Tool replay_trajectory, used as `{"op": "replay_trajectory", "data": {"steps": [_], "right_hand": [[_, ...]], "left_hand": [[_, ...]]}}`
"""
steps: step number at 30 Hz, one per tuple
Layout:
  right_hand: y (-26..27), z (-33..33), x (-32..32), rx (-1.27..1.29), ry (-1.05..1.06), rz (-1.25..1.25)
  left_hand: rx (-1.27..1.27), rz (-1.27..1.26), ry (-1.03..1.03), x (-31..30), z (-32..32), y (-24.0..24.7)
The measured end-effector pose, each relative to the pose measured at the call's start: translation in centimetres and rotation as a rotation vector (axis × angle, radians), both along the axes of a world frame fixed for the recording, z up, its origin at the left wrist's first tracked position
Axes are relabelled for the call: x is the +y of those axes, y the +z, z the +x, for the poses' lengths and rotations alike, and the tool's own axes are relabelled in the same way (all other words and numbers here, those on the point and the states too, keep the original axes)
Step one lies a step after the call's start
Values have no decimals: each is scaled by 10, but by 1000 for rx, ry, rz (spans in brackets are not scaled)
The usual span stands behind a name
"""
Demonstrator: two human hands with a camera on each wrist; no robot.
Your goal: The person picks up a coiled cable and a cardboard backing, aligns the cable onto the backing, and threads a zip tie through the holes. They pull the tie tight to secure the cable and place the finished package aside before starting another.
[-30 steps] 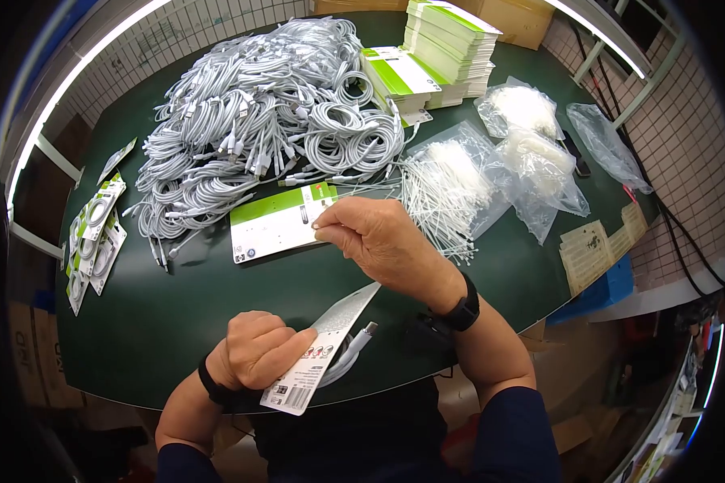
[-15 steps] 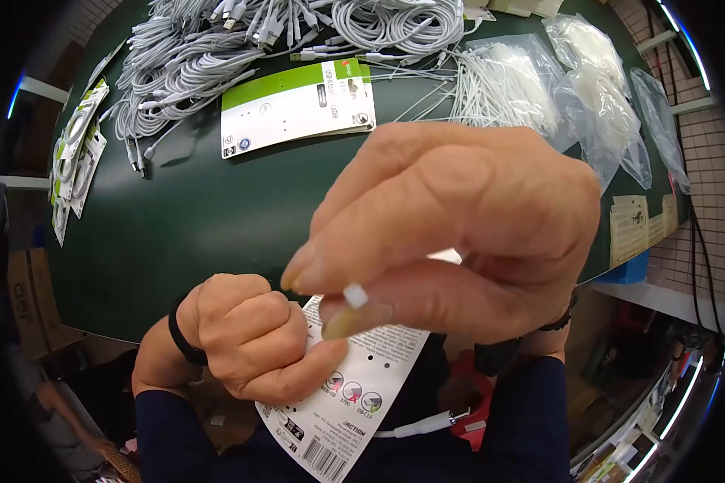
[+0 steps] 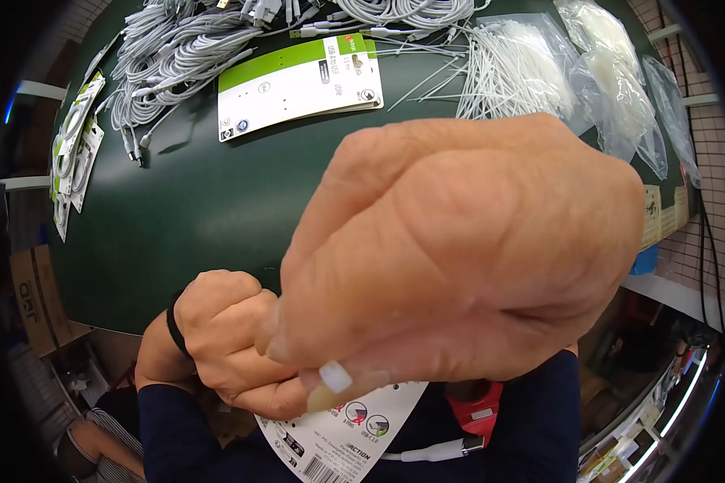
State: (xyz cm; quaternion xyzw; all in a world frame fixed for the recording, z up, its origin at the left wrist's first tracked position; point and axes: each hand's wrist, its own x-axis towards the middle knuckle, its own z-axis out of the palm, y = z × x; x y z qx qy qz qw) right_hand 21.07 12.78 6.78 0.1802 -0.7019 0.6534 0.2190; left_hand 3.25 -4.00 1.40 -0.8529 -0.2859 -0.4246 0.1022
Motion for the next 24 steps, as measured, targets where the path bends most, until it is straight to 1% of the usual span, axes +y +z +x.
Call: {"op": "replay_trajectory", "data": {"steps": [1,5,8,12,17,18,22,24], "right_hand": [[1,0,8,-5,4,-4],[3,-4,-9,-26,17,-15],[2,-8,9,-39,20,-25],[3,-10,9,-57,29,-36],[5,8,10,-81,51,-45],[6,-8,5,-86,56,-46],[2,-8,7,-102,69,-49],[-15,-10,3,32,24,-35]], "left_hand": [[1,4,11,0,0,0],[2,-4,20,-2,-1,-1],[0,-6,12,-1,-1,-2],[-16,-1,13,0,0,-3],[-24,-17,26,-1,0,-2],[-20,-19,28,-1,0,-2],[-2,-33,8,-1,-2,-2],[-3,-38,11,-1,-2,-1]]}}
